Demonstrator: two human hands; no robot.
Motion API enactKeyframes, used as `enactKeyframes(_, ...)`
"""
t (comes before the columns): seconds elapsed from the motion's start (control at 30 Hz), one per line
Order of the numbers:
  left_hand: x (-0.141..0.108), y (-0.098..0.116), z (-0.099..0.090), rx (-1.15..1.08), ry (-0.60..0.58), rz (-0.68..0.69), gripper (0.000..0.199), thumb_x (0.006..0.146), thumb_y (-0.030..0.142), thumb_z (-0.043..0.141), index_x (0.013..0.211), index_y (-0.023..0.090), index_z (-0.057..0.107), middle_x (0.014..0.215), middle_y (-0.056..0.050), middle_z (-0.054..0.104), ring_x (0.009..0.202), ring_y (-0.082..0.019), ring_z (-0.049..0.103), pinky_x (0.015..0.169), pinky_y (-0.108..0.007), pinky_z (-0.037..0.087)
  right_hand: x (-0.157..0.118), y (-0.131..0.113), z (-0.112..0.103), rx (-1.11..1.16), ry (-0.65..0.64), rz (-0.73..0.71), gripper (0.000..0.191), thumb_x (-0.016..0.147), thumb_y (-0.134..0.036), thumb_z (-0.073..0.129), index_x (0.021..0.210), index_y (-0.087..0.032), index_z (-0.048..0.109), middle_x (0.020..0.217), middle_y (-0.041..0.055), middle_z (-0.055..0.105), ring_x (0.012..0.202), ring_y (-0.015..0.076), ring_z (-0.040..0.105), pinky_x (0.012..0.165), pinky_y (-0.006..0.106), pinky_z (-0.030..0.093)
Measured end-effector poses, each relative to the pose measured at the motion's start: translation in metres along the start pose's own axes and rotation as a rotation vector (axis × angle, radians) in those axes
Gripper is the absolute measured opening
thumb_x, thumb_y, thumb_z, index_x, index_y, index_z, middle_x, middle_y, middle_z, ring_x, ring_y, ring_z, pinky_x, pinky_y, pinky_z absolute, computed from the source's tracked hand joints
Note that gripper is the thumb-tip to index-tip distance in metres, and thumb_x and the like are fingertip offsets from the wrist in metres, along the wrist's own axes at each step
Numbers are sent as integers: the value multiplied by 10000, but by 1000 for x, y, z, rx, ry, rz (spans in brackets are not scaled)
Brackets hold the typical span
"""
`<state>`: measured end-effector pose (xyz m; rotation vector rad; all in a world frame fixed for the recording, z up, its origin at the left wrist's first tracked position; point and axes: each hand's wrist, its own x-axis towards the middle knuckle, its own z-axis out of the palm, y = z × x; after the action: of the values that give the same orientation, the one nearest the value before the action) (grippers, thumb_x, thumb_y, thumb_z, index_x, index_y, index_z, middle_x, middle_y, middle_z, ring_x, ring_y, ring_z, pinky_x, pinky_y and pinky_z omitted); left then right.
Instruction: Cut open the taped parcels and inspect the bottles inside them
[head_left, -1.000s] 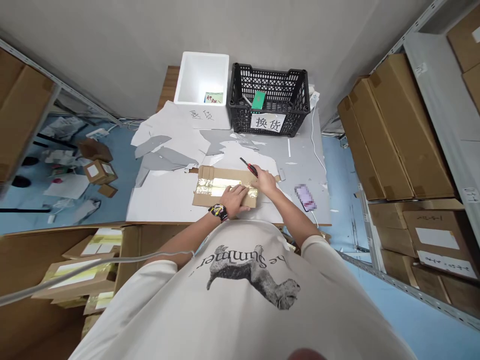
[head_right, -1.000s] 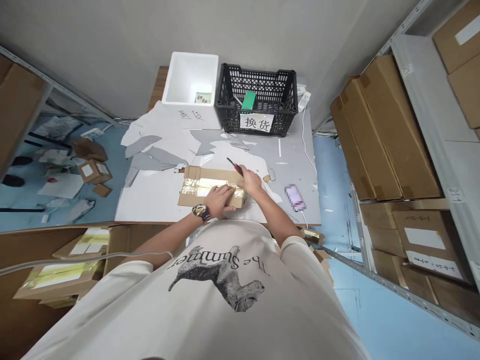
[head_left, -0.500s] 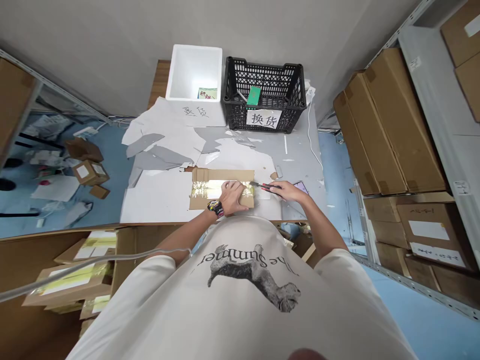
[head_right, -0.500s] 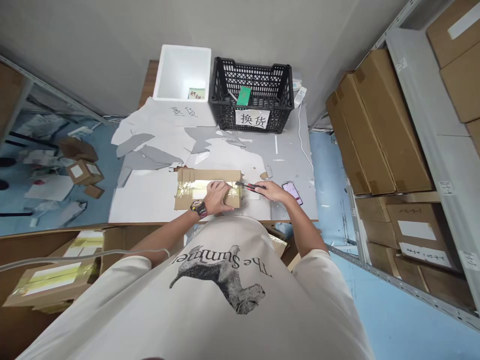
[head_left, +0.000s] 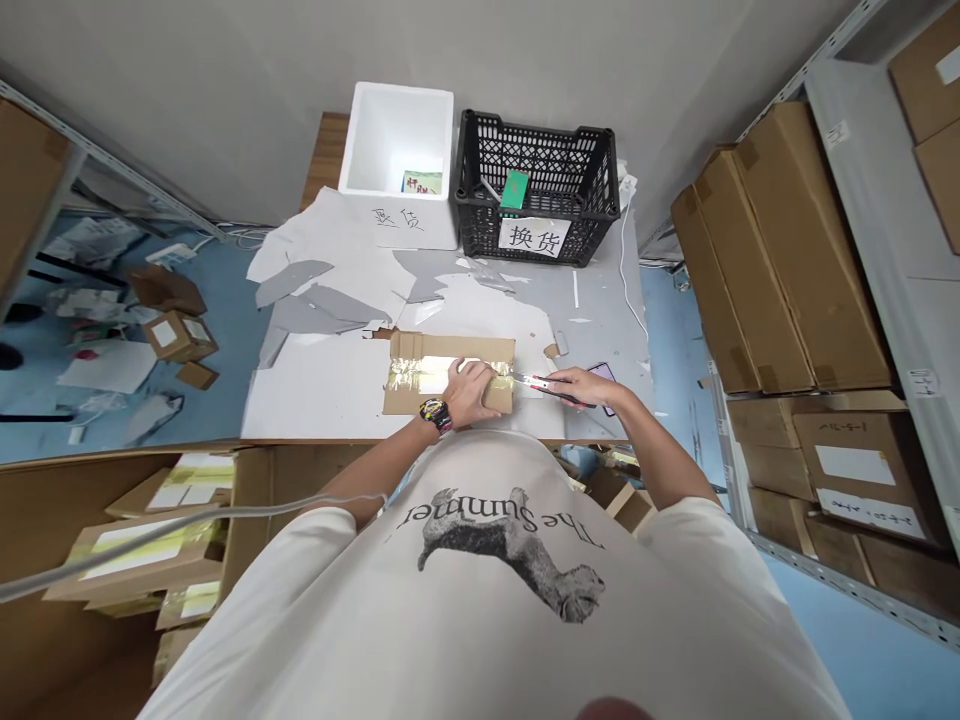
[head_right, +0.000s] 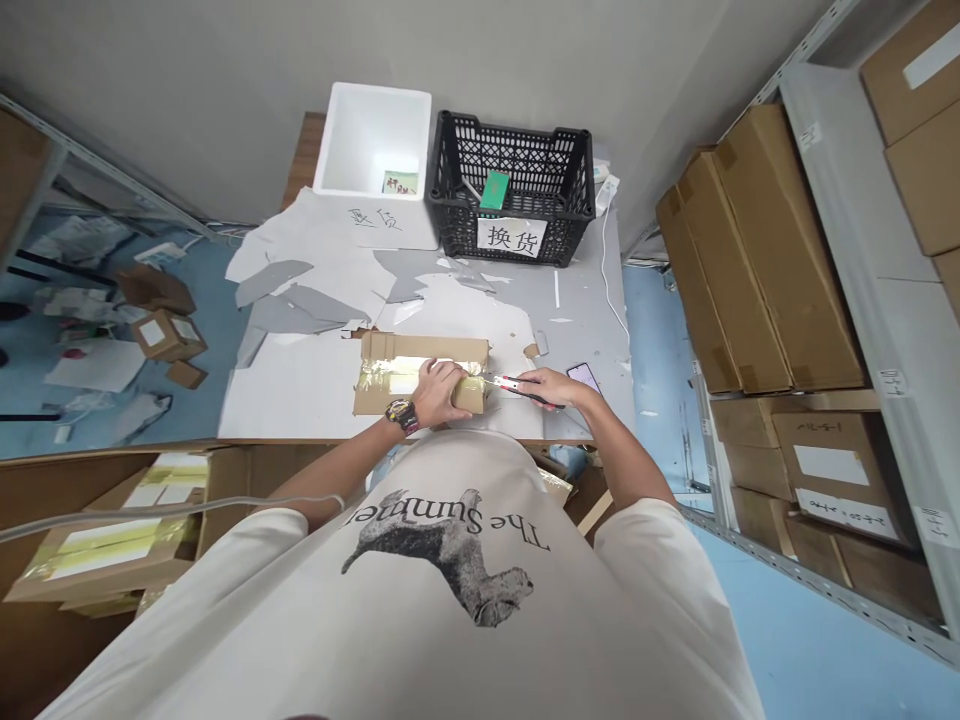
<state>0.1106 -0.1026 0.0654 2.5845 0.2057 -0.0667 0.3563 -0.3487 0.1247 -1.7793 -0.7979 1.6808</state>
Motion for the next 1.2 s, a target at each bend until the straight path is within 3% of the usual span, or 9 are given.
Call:
enactKeyframes(0.13,1,-3,-2,-14,5,9,944,696,602,1042,1497,228,710,1477,-197,720,1424,-453,638,1393,-682,199,-17,6,11,4,190,11,580,1009,-670,734,1369,-220,803,637,-59,577,514,154,520,499,252,419)
enactKeyframes(0.27,-5,0,-7,-90,29,22,1139,700,604,1066,1673,233,606,1517,-209,705,1484,-468,615,1399,-693,248,-14,2,29,57,583,7,676,1075,-611,558,1586,-194,702,716,-24,637,569,191,581,576,294,518)
enactKeyframes(0.4,-15,15,-13,-461,177,-21,982,981,663,837,1775,204,487,1645,-239,642,1520,-414,629,1303,-610,481,12,-35,86,5,886,-46,713,1140,-478,370,1805,-237,463,1093,80,811,872,265,761,858,396,667)
enactKeyframes(0.53,-37,10,-28,-971,269,-258,726,1161,680,511,1688,181,526,1453,-210,779,1301,-336,778,1085,-514,656,44,-88,170,-330,592,-351,654,1166,-485,494,1765,-226,544,1558,147,740,1414,330,693,1265,485,548)
enactKeyframes(0.63,-75,-27,-49,-1106,368,-497,714,1132,718,535,1617,195,501,1289,-173,837,954,-267,837,795,-409,697,72,-116,209,-522,427,-465,541,1176,-454,557,1667,-255,665,1701,120,650,1562,327,581,1364,497,454)
enactKeyframes(0.77,-142,-100,-80,-974,477,-609,818,1068,830,565,1608,224,468,1206,-137,859,652,-172,755,575,-294,605,120,-137,221,-741,537,-286,632,1097,-412,744,1689,-225,624,1751,184,575,1633,405,472,1419,606,336)
enactKeyframes(0.9,-185,-156,-103,-788,316,-550,793,1033,832,586,1478,185,699,1110,-116,870,668,-195,775,651,-327,641,157,-151,225,-925,465,-37,902,857,-344,1015,1636,-135,611,1539,256,686,1466,450,585,1373,637,359)
enactKeyframes(1.03,-184,-186,-119,-534,127,-387,615,1067,681,575,1404,238,834,1110,-67,890,766,-222,810,843,-349,642,162,-153,230,-953,426,26,795,813,-365,1042,1506,-174,703,1466,220,703,1363,428,632,1305,619,443)
enactKeyframes(1.2,-151,-210,-136,-306,-63,-217,499,1071,536,571,1411,315,862,943,-4,874,775,-216,773,762,-294,523,156,-149,229,-955,492,-88,656,786,-370,1045,1375,-235,792,1751,181,528,1653,462,400,1289,613,513)
